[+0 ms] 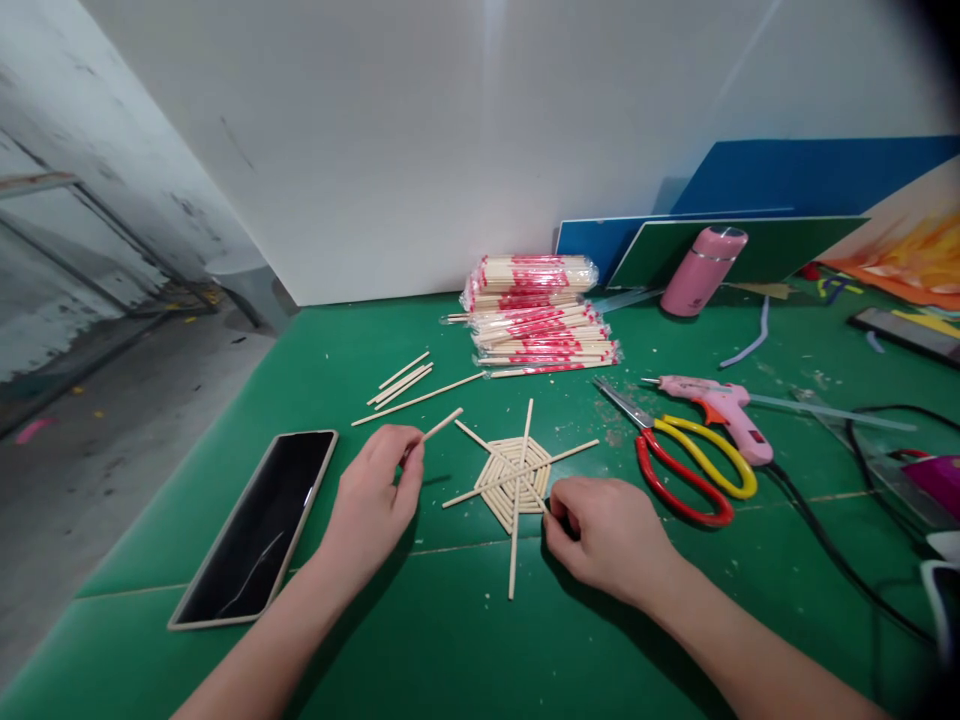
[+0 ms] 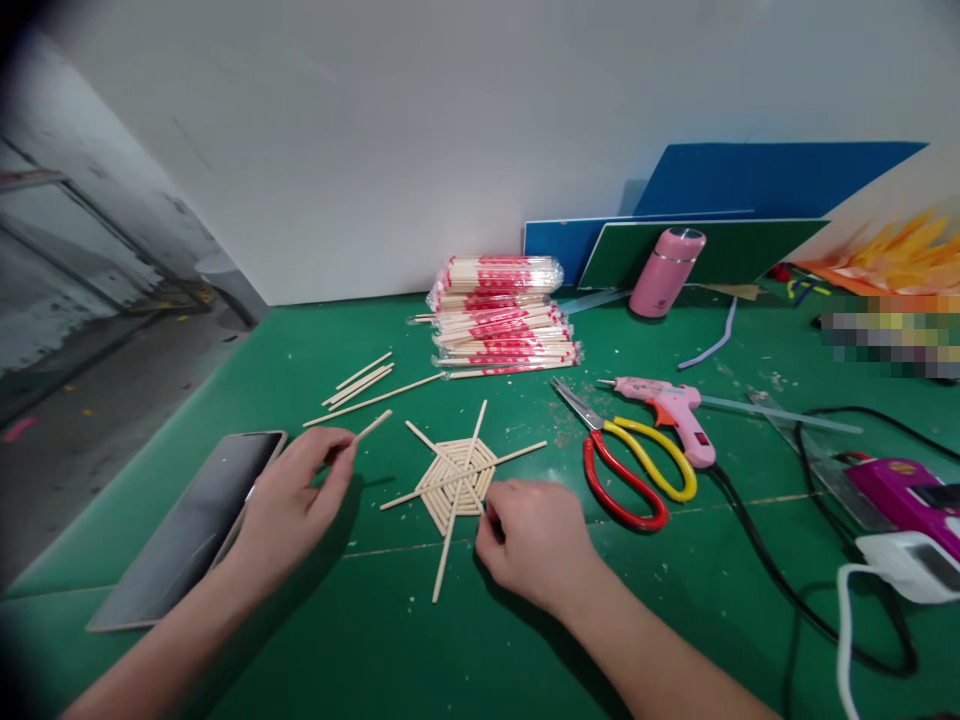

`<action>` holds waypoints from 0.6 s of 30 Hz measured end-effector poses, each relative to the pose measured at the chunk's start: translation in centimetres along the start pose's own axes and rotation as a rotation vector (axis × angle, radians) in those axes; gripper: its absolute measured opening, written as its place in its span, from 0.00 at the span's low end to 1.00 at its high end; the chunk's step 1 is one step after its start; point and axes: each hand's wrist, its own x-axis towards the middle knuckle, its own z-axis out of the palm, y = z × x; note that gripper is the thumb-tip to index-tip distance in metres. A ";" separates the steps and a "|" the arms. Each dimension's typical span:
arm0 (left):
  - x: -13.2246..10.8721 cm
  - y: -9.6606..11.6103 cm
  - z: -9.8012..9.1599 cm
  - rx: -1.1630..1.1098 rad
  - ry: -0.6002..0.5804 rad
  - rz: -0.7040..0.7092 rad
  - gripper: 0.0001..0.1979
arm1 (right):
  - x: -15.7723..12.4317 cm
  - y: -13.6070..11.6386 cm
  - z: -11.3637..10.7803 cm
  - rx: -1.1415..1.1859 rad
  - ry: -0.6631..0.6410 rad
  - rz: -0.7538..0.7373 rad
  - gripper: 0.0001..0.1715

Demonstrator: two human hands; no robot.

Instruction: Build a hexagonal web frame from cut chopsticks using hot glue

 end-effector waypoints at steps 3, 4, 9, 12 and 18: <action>0.1 1.2 0.0 -0.091 0.019 -0.009 0.04 | 0.4 0.0 0.1 -0.064 0.003 0.016 0.08; 0.1 1.6 0.0 -0.115 0.025 -0.006 0.04 | 0.5 0.0 0.1 -0.080 0.005 0.020 0.08; 0.3 2.9 -0.2 -0.229 0.003 0.001 0.04 | 0.9 0.2 0.1 -0.126 0.013 0.028 0.09; 0.2 3.5 0.2 -0.281 -0.052 0.029 0.05 | 0.9 0.4 0.2 -0.134 0.013 0.026 0.08; -0.4 3.8 1.5 -0.270 -0.075 0.083 0.05 | 1.0 0.3 0.3 -0.142 0.024 0.033 0.09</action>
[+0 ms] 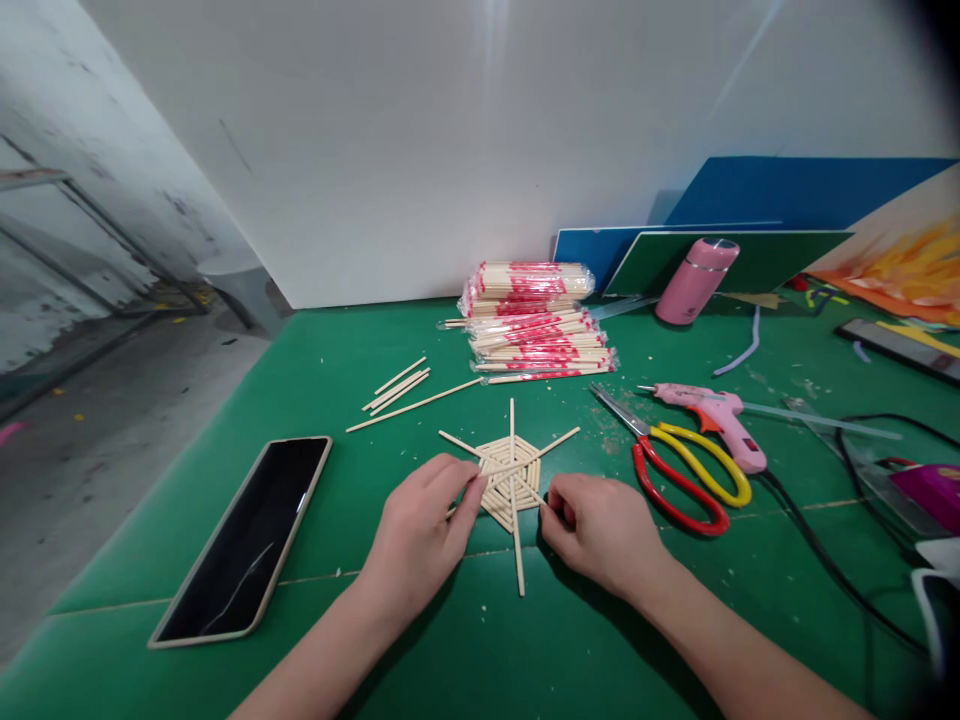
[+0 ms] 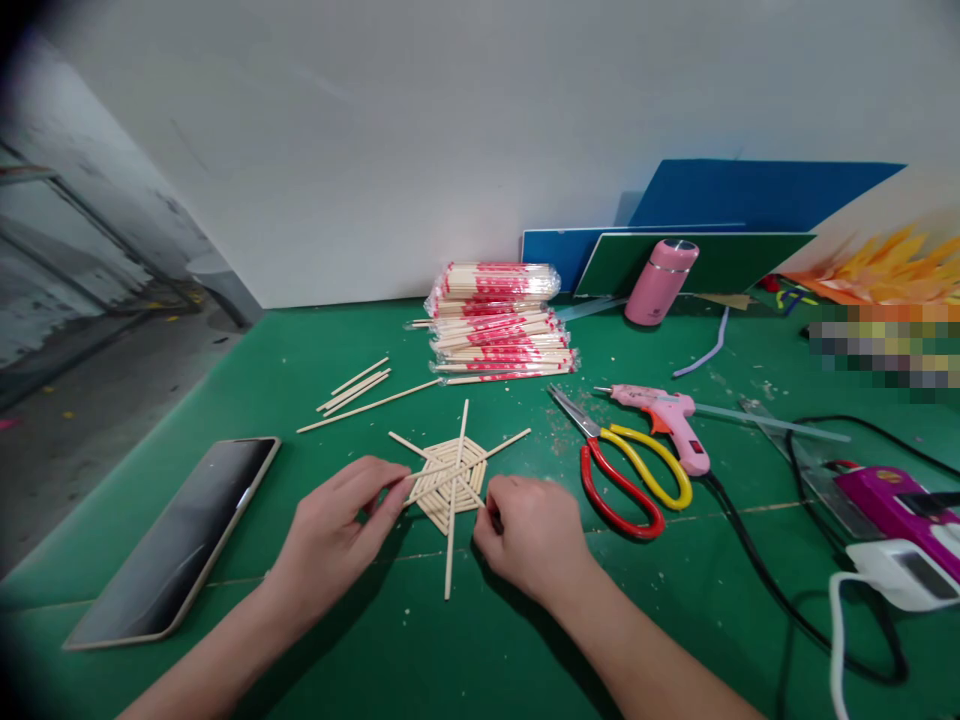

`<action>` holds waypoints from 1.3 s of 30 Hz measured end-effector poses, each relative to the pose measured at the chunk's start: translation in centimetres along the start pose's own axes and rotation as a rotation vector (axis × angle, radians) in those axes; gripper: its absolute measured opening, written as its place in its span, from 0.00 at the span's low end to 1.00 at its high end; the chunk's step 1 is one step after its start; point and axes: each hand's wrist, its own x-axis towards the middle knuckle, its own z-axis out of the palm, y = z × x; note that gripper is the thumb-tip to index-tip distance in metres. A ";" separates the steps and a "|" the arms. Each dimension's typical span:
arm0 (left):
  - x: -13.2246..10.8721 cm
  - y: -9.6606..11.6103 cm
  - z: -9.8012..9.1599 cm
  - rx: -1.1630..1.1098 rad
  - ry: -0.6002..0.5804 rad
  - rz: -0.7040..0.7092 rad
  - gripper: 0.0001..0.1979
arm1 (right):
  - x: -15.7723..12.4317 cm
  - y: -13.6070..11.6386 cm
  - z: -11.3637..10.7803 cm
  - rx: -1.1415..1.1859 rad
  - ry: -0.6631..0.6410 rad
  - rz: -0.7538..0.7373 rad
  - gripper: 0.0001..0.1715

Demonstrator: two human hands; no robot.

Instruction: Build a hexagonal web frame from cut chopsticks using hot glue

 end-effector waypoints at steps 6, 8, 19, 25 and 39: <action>0.3 -0.5 0.1 0.029 0.036 -0.066 0.06 | 0.7 0.6 -0.1 0.003 0.016 0.046 0.09; 0.6 -0.6 -0.1 0.023 0.054 -0.084 0.06 | 0.7 0.7 -0.1 0.017 0.011 0.046 0.08; 0.2 -0.9 0.5 -0.001 0.058 -0.058 0.06 | -0.3 -0.1 -0.3 0.173 -0.026 0.012 0.08; -0.8 -0.8 1.8 0.185 -0.006 0.129 0.09 | -0.1 0.8 -0.6 0.337 0.057 0.098 0.07; -2.5 0.5 2.5 0.278 -0.282 0.225 0.12 | 0.3 3.6 -1.3 0.558 0.359 0.245 0.07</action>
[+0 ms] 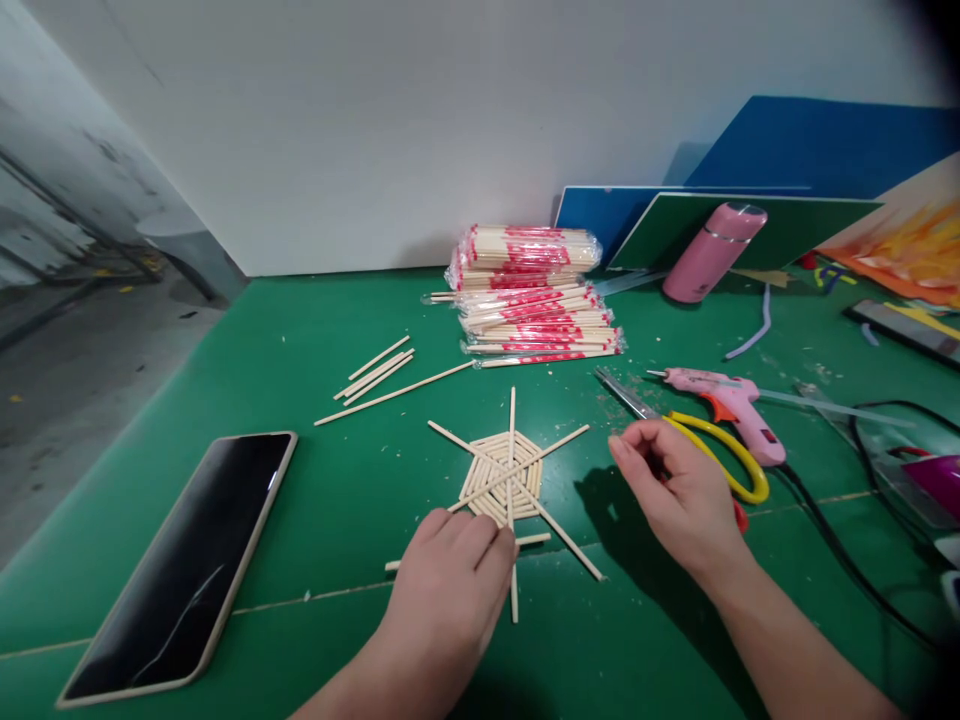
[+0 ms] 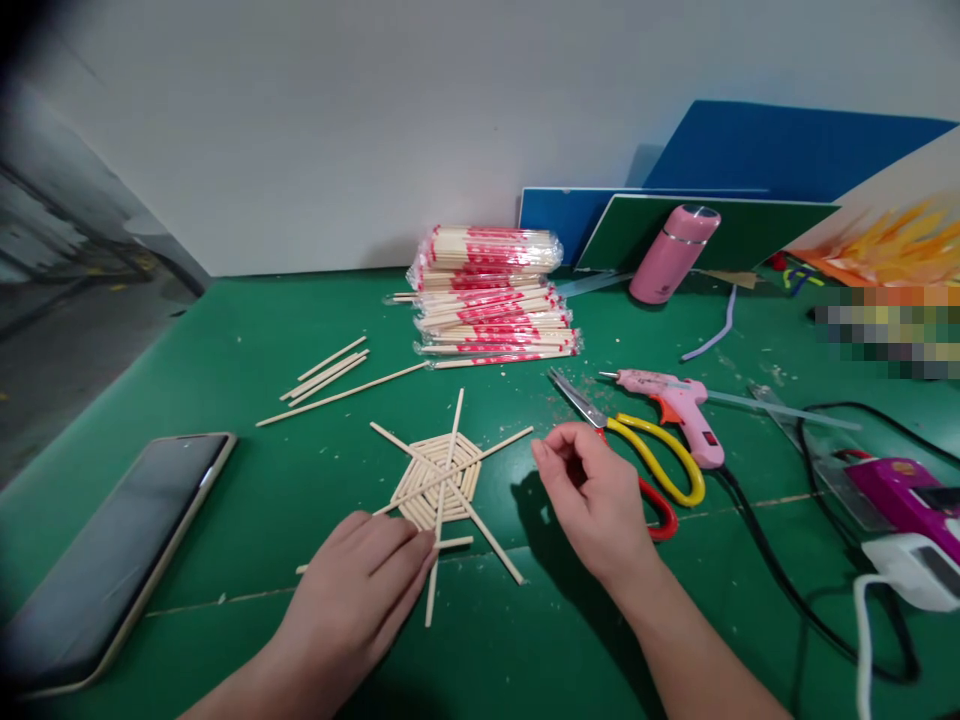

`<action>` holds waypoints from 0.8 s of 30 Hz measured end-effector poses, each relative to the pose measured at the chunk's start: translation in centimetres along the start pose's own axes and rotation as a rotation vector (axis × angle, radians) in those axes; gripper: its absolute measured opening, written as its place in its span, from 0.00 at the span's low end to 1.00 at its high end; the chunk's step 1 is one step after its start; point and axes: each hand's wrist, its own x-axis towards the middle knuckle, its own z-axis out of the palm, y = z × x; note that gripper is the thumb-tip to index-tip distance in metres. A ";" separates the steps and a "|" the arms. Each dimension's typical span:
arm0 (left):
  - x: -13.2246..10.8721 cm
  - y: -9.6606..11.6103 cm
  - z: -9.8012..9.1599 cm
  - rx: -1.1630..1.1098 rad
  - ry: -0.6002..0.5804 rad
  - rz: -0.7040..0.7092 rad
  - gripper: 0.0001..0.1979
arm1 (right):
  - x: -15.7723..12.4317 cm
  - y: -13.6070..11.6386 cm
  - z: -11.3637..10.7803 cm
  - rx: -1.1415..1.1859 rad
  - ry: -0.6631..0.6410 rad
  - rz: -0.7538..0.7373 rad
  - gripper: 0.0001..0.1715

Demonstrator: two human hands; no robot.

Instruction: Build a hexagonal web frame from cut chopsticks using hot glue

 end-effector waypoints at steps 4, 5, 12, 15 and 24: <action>0.0 -0.1 0.2 0.028 -0.028 -0.010 0.11 | 0.4 0.2 -0.4 -0.006 0.030 -0.010 0.06; 0.0 -0.1 0.2 0.030 -0.034 -0.013 0.11 | 0.4 0.3 -0.5 -0.001 0.043 -0.006 0.06; 0.3 0.1 0.3 0.043 0.011 -0.021 0.13 | -0.8 -0.7 0.4 0.013 -0.259 -0.074 0.02; 0.2 0.2 0.5 0.065 0.045 -0.007 0.13 | -1.4 -1.3 1.2 -0.055 -0.445 -0.146 0.03; 0.0 -0.3 0.7 0.208 0.036 -0.010 0.12 | -1.6 -1.3 1.6 -0.209 -0.551 -0.186 0.05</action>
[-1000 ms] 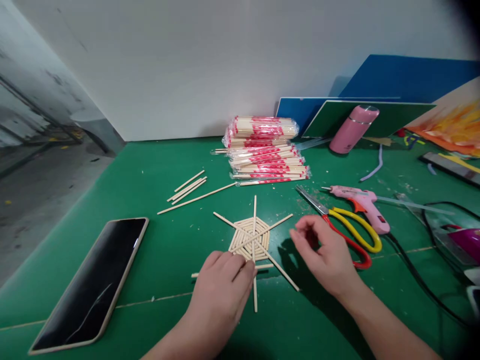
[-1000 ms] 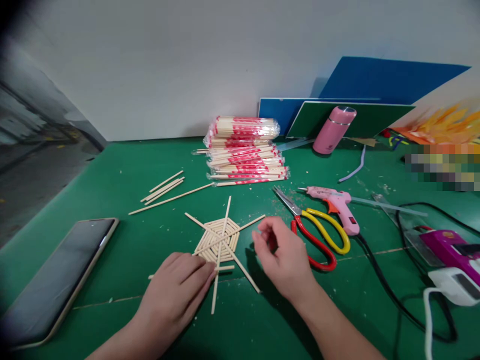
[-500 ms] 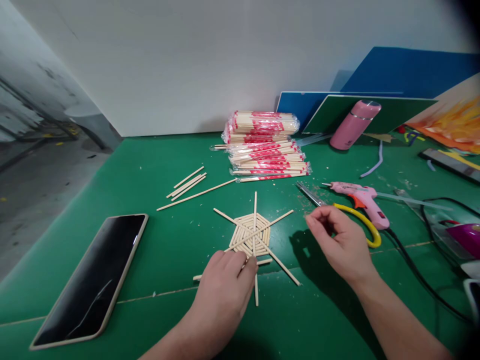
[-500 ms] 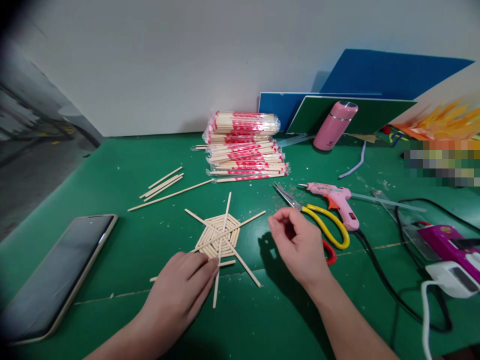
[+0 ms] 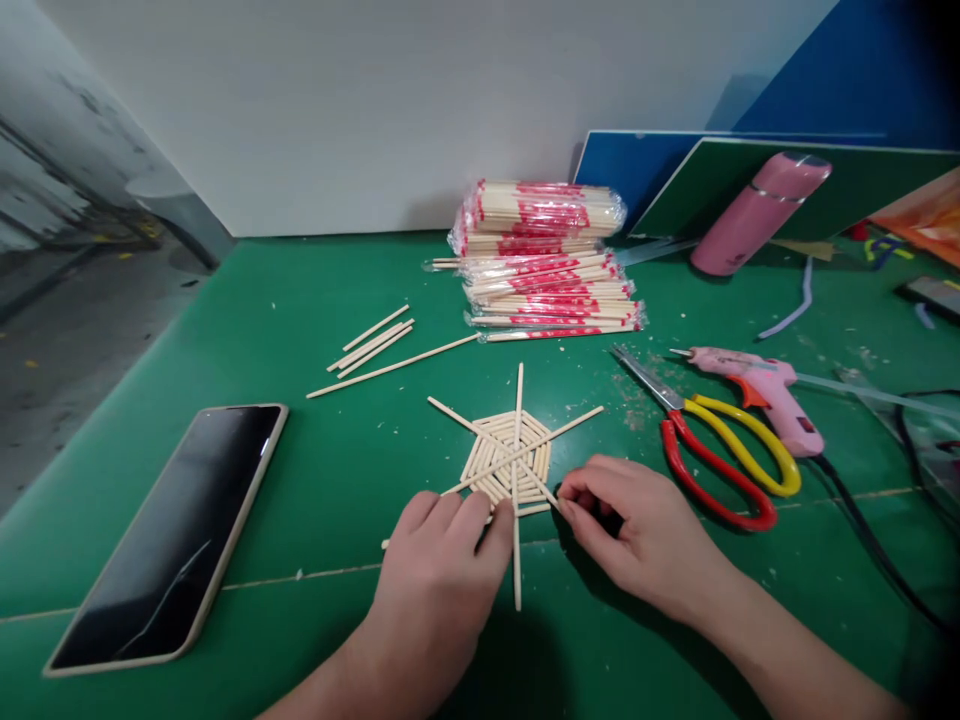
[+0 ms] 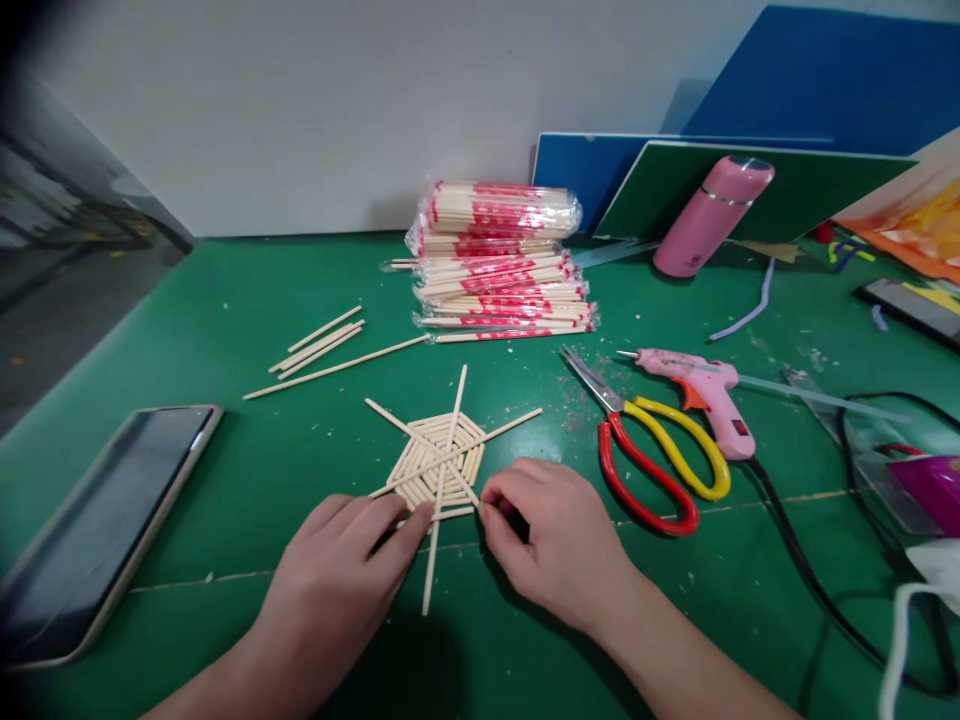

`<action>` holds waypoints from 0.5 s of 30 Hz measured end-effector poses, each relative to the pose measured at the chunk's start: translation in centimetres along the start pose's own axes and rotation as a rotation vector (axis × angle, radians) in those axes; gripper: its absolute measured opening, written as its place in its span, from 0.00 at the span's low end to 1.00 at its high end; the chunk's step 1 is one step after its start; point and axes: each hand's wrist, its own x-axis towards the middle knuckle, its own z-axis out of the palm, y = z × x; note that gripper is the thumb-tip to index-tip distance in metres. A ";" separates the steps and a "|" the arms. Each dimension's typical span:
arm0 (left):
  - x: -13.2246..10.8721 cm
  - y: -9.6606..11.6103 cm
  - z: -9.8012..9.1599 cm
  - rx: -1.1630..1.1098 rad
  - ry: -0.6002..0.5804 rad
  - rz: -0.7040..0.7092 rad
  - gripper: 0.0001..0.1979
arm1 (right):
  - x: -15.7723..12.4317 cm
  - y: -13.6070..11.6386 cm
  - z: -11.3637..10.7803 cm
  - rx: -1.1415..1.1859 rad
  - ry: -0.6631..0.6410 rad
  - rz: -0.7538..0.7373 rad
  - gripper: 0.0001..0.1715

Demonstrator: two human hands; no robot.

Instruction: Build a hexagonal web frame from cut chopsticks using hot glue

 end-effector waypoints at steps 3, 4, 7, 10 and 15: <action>0.0 -0.2 0.0 -0.062 -0.019 -0.026 0.10 | 0.0 0.1 0.0 0.005 -0.024 0.000 0.04; -0.1 -0.2 0.0 -0.085 -0.023 -0.030 0.09 | 0.0 0.1 0.0 0.005 -0.028 -0.002 0.03; -0.3 -0.2 0.1 -0.137 -0.021 -0.031 0.09 | -0.1 0.2 0.0 0.005 -0.034 -0.005 0.03; -0.3 -0.2 0.3 -0.161 0.006 -0.035 0.10 | 0.1 0.3 0.1 0.000 -0.036 0.004 0.03; 0.3 0.1 0.2 -0.159 -0.028 -0.151 0.12 | 0.3 0.3 0.1 -0.010 -0.037 0.011 0.03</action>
